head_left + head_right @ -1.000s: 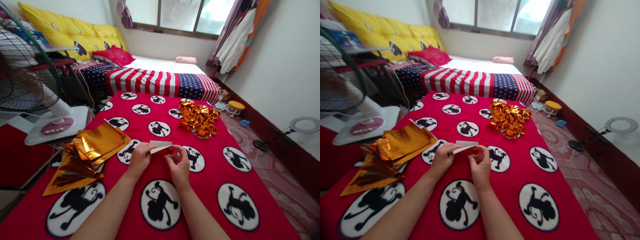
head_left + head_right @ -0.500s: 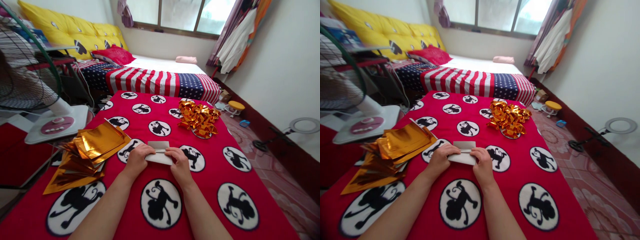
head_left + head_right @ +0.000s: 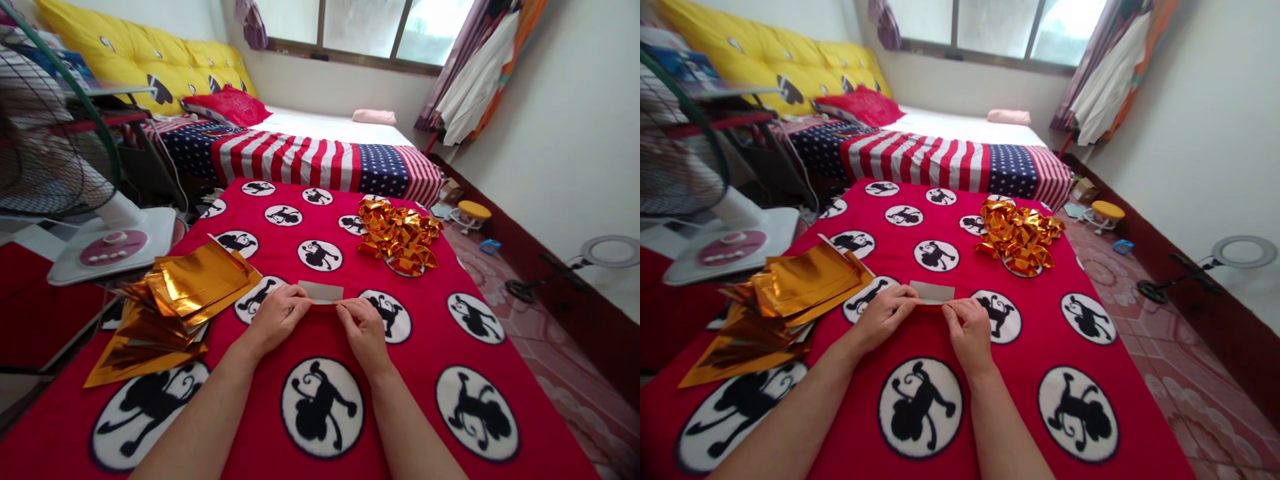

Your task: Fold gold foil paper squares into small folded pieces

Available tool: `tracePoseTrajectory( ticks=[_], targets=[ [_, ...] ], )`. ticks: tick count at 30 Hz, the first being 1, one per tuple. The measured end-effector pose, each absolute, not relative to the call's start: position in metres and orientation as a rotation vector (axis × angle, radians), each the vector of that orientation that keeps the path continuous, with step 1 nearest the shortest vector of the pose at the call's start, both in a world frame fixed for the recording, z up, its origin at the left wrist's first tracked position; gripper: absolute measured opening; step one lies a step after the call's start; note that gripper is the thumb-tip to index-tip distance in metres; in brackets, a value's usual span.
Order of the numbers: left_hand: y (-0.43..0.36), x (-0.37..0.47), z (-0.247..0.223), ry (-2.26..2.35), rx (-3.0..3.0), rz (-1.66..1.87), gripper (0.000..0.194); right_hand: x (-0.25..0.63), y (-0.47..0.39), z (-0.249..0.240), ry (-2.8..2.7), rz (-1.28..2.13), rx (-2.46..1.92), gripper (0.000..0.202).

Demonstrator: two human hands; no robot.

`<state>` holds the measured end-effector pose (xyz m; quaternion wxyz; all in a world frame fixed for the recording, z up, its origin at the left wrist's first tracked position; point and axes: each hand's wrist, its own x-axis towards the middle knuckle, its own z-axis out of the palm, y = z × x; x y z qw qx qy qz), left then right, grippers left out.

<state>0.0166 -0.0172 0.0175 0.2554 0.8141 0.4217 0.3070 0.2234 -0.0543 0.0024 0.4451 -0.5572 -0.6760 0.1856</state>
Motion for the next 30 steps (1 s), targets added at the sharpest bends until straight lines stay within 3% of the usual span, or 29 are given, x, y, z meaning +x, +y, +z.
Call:
tracePoseTrajectory(
  ticks=[4, 16, 30],
  targets=[
    [-0.012, 0.019, 0.013, 1.210, 2.128, 0.873, 0.037, 0.217, -0.054, 0.001, -1.599, 0.429, -1.449, 0.020],
    [-0.008, 0.017, 0.009, 1.329, 2.135, 0.860, 0.015, 0.210, -0.049, -0.003, -1.629, 0.187, -1.694, 0.016],
    [-0.008, 0.019, 0.006, 1.436, 2.122, 0.880, 0.002, 0.211, -0.050, -0.002, -1.591, 0.265, -1.703, 0.012]
  ],
)
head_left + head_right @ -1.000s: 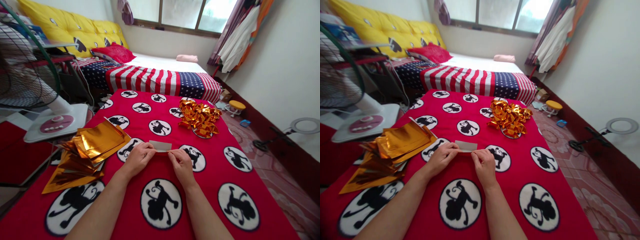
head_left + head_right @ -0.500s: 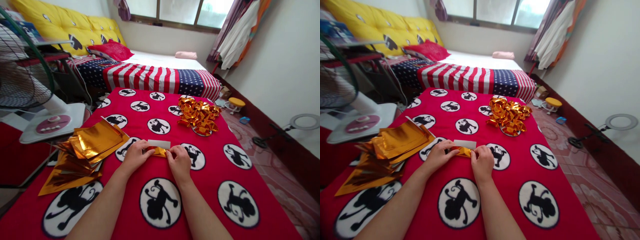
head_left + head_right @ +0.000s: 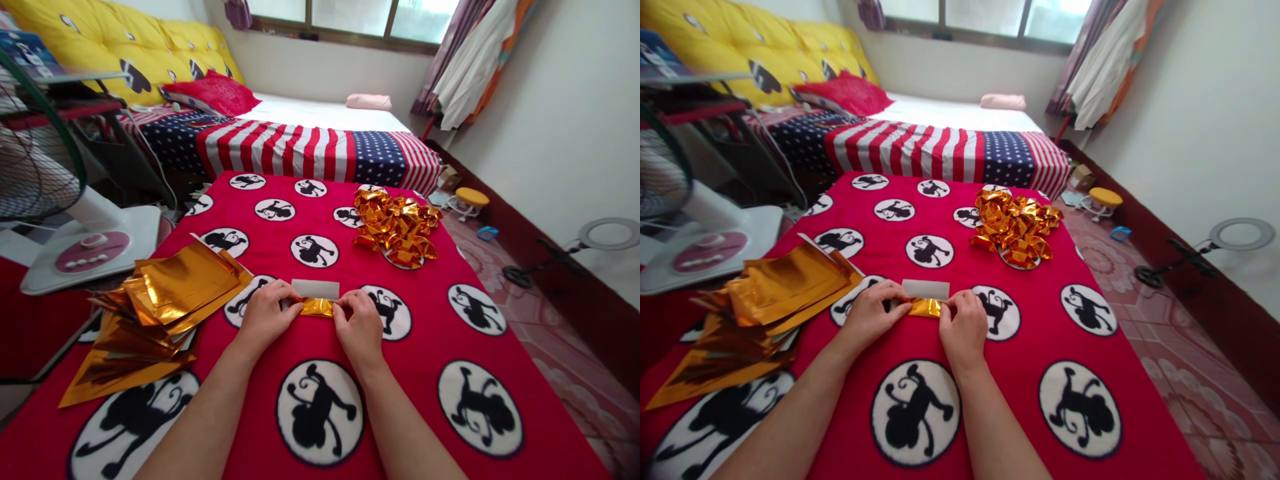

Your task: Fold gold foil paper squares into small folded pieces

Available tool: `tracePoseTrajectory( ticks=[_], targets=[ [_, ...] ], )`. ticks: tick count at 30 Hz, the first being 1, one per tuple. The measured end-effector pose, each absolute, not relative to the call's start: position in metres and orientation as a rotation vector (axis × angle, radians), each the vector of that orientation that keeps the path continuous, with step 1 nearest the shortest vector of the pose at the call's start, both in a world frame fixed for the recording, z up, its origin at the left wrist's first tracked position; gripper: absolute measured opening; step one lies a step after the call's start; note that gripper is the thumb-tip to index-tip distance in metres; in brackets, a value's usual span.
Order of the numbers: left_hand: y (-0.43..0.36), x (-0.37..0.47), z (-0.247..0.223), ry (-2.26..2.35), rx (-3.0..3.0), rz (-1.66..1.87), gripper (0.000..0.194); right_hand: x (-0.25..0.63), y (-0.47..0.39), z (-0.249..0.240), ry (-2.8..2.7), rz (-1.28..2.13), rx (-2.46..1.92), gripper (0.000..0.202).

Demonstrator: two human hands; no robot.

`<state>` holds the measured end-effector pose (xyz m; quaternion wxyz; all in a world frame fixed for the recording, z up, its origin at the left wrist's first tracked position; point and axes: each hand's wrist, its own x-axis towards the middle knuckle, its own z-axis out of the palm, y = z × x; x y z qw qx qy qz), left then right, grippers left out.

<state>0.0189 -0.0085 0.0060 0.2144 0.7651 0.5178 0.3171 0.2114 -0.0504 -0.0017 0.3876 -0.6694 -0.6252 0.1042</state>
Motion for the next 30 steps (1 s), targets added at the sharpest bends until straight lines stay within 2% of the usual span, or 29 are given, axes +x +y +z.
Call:
tracePoseTrajectory(
  ticks=[11, 20, 30],
  targets=[
    [-0.0085, 0.0189, 0.0043, 1.461, 2.075, 0.900, 0.002, 0.2091, -0.0479, 0.0004, -1.572, 0.235, -1.825, 0.013],
    [-0.0073, 0.0157, 0.0024, 1.492, 2.069, 0.915, 0.022, 0.2091, -0.0477, 0.0019, -1.559, 0.261, -1.846, 0.013],
    [-0.0072, 0.0167, -0.0009, 1.522, 2.096, 0.942, 0.021, 0.2098, -0.0470, 0.0018, -1.553, 0.287, -1.858, 0.015]
  ],
)
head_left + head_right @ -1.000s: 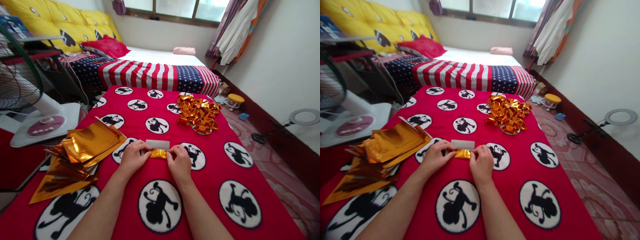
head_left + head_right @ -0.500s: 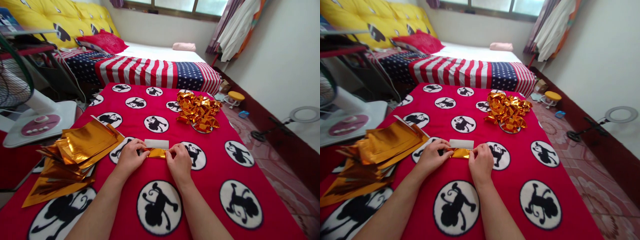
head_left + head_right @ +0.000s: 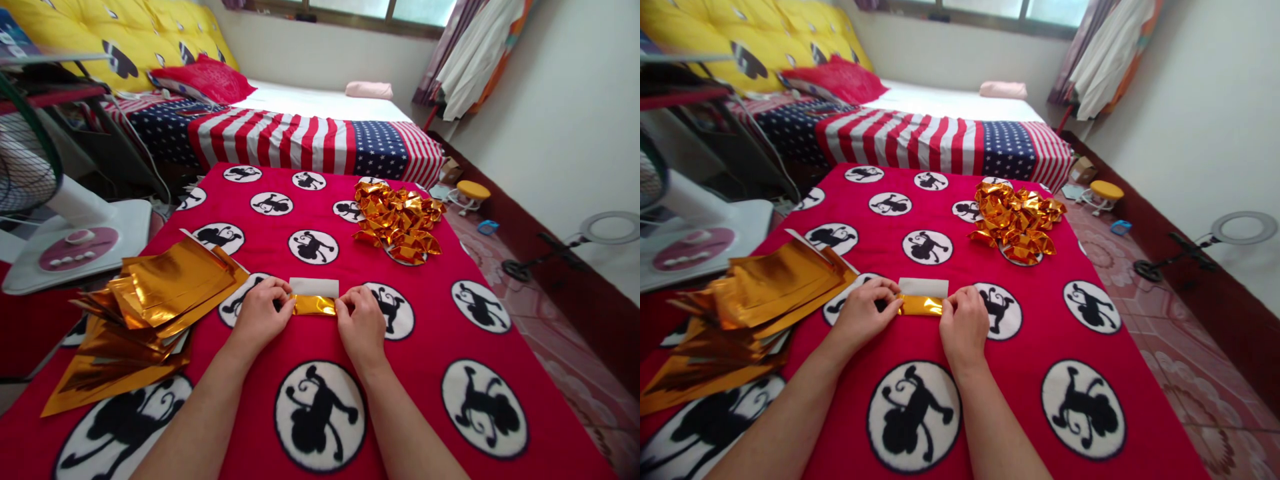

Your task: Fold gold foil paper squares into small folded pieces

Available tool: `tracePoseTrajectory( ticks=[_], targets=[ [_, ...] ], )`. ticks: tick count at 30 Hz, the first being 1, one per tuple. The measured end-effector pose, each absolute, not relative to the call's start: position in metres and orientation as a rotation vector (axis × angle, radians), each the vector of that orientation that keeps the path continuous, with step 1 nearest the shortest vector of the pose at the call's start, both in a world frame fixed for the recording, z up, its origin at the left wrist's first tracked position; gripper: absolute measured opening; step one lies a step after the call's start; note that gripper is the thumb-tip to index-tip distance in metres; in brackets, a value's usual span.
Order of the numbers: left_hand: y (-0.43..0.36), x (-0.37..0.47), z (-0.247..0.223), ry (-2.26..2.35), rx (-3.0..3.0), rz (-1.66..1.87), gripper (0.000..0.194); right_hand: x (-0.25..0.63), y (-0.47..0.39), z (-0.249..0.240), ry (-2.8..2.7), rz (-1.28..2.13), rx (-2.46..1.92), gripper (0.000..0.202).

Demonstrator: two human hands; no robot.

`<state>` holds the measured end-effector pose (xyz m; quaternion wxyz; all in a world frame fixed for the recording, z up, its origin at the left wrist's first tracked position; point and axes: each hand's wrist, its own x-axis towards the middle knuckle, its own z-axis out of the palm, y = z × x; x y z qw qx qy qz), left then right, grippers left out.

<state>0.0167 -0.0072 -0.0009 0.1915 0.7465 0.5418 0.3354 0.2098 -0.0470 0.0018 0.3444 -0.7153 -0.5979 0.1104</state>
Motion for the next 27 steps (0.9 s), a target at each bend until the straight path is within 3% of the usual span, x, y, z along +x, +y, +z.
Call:
tracePoseTrajectory(
  ticks=[27],
  targets=[
    [-0.0099, 0.0196, 0.0025, 1.570, 2.079, 0.964, 0.022, 0.2057, -0.0462, 0.0013, -1.596, 0.182, -1.894, 0.014]
  ],
)
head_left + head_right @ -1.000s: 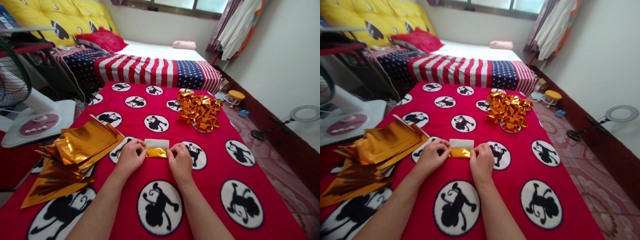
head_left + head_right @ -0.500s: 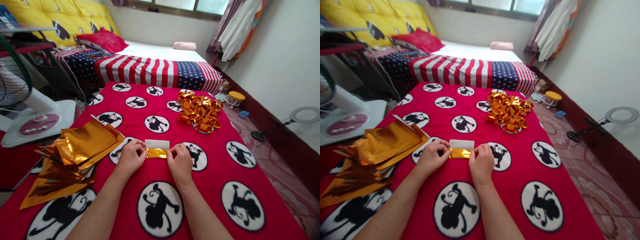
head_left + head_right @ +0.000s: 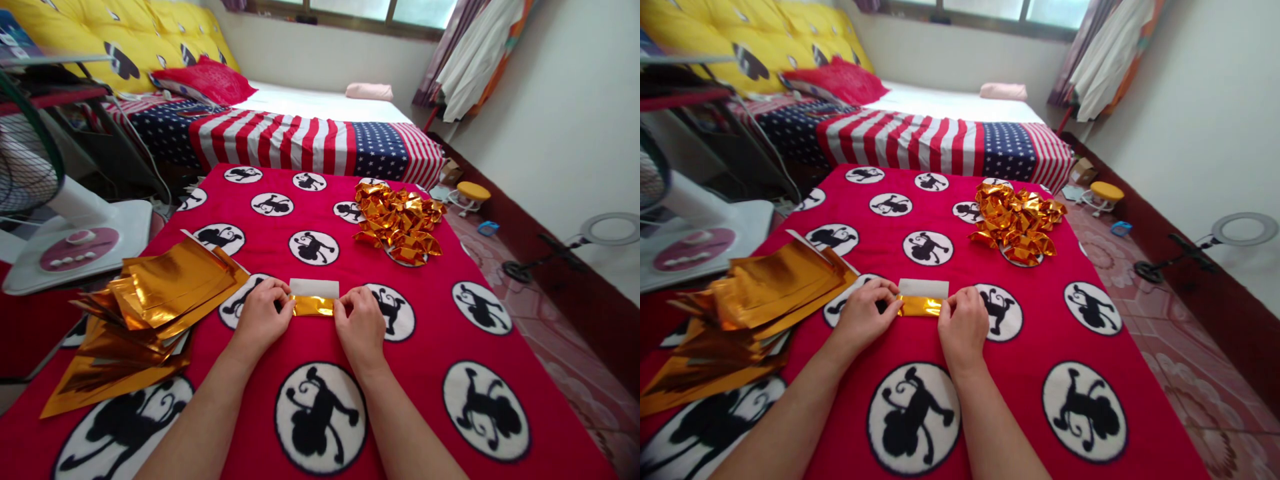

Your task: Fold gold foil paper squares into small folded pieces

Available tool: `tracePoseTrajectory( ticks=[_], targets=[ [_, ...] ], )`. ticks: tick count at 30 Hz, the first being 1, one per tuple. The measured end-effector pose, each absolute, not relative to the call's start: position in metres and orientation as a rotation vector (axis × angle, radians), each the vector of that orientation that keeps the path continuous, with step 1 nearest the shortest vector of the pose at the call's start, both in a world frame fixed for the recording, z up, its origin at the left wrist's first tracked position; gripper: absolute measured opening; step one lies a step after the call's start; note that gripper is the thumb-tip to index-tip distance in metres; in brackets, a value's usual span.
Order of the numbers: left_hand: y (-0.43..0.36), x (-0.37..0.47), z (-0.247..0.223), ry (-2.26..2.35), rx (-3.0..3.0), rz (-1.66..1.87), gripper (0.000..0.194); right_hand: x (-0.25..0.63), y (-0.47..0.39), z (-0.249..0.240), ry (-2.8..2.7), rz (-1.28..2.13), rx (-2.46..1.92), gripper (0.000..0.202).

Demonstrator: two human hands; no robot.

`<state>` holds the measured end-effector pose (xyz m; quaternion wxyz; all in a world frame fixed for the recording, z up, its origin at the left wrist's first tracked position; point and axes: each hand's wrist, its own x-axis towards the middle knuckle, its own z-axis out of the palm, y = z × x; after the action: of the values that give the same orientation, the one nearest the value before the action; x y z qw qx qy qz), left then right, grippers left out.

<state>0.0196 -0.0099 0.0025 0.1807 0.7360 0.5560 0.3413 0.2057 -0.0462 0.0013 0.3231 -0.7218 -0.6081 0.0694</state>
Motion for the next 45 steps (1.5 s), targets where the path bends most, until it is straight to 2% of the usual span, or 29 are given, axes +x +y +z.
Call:
tracePoseTrajectory(
  ticks=[5, 11, 17, 21, 26, 45],
  targets=[
    [-0.011, 0.021, 0.003, 1.596, 2.090, 0.974, 0.021, 0.206, -0.046, 0.002, -1.587, 0.189, -1.903, 0.013],
    [-0.013, 0.020, 0.003, 1.630, 2.092, 0.953, 0.003, 0.207, -0.045, 0.002, -1.570, 0.211, -1.930, 0.007],
    [-0.014, 0.020, 0.000, 1.619, 2.057, 0.942, 0.011, 0.207, -0.045, 0.001, -1.541, 0.223, -1.908, 0.008],
    [-0.015, 0.024, -0.001, 1.697, 2.079, 0.924, 0.007, 0.207, -0.046, 0.000, -1.525, 0.221, -1.905, 0.008],
    [-0.016, 0.029, 0.000, 1.762, 2.112, 0.893, 0.017, 0.208, -0.050, 0.001, -1.501, 0.253, -1.848, 0.007],
    [-0.018, 0.029, 0.000, 1.773, 2.115, 0.909, 0.017, 0.209, -0.052, -0.003, -1.512, 0.228, -1.802, 0.017]
  ],
)
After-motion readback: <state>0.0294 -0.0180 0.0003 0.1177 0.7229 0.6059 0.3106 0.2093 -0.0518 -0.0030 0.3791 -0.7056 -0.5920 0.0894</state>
